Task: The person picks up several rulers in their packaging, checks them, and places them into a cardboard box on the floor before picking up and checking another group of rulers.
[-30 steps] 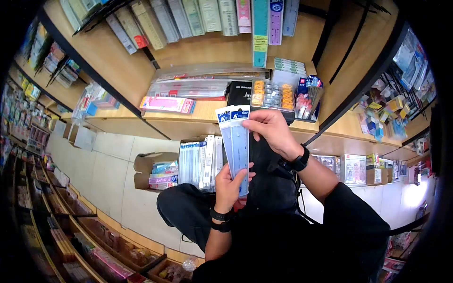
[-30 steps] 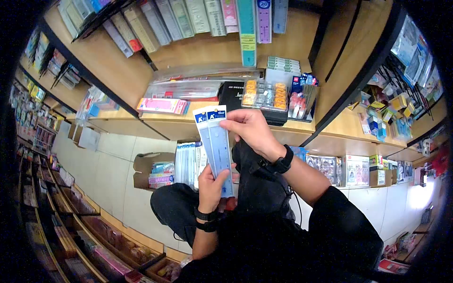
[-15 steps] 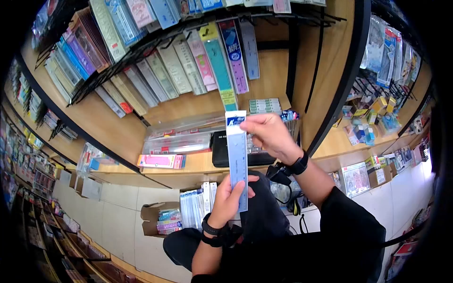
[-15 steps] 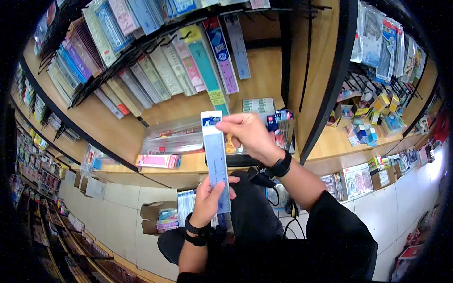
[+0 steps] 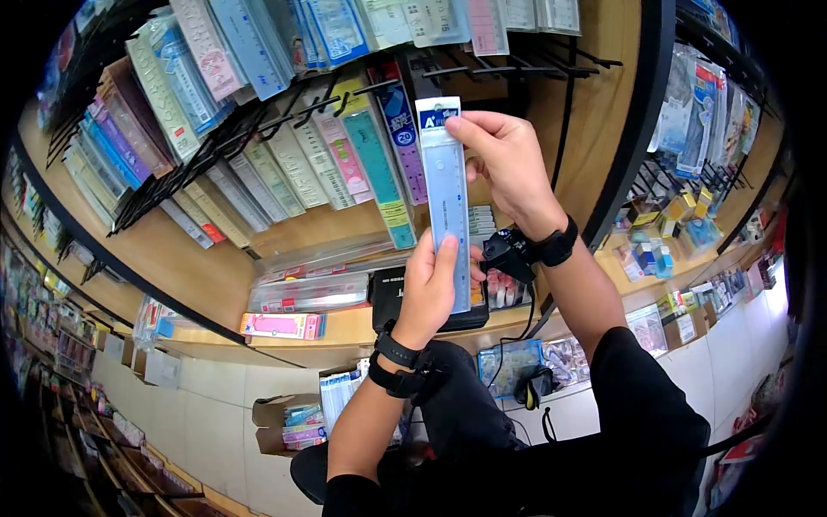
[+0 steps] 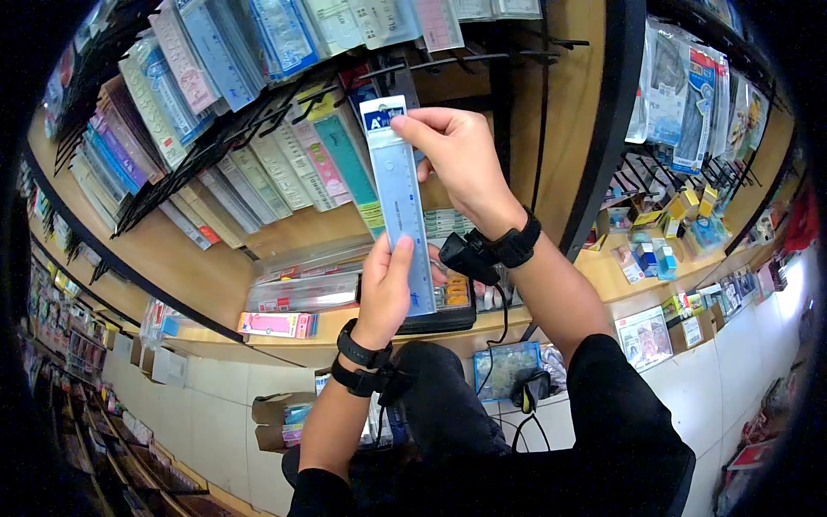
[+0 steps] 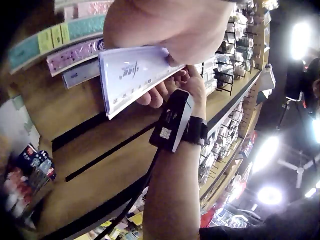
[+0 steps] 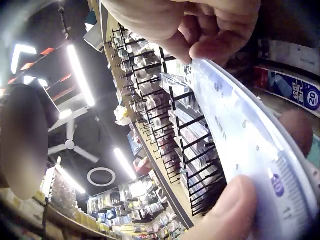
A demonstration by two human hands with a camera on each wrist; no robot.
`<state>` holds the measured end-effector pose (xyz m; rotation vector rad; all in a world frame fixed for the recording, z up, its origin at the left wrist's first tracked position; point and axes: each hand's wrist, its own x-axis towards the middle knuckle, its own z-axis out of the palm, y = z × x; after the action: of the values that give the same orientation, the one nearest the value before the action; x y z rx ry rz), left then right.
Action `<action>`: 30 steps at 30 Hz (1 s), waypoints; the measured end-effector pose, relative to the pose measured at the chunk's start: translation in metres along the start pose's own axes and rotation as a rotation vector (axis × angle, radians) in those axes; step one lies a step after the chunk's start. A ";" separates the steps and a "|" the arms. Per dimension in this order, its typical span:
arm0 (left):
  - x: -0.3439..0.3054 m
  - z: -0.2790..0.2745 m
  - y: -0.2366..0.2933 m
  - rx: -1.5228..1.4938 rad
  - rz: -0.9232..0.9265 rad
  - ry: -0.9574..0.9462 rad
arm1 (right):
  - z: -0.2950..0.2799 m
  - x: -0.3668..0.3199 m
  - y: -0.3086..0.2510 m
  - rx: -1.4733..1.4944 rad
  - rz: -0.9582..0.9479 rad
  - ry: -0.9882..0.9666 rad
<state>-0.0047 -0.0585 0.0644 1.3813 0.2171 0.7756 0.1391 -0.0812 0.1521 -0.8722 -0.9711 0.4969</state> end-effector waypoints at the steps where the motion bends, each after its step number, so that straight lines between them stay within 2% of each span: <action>1: 0.003 0.001 -0.001 -0.005 -0.008 -0.006 | -0.001 0.000 -0.004 -0.010 -0.002 0.000; 11: 0.023 0.005 0.005 0.009 0.022 -0.015 | 0.000 0.020 -0.004 -0.052 -0.057 0.109; 21: 0.027 0.007 0.003 0.025 0.079 0.011 | 0.001 0.024 0.001 -0.019 -0.066 0.122; 30: 0.030 0.007 0.003 -0.055 0.051 0.023 | 0.004 0.028 0.002 -0.032 -0.062 0.146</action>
<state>0.0204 -0.0464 0.0779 1.3308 0.1779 0.8346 0.1493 -0.0585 0.1660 -0.8918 -0.8716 0.3606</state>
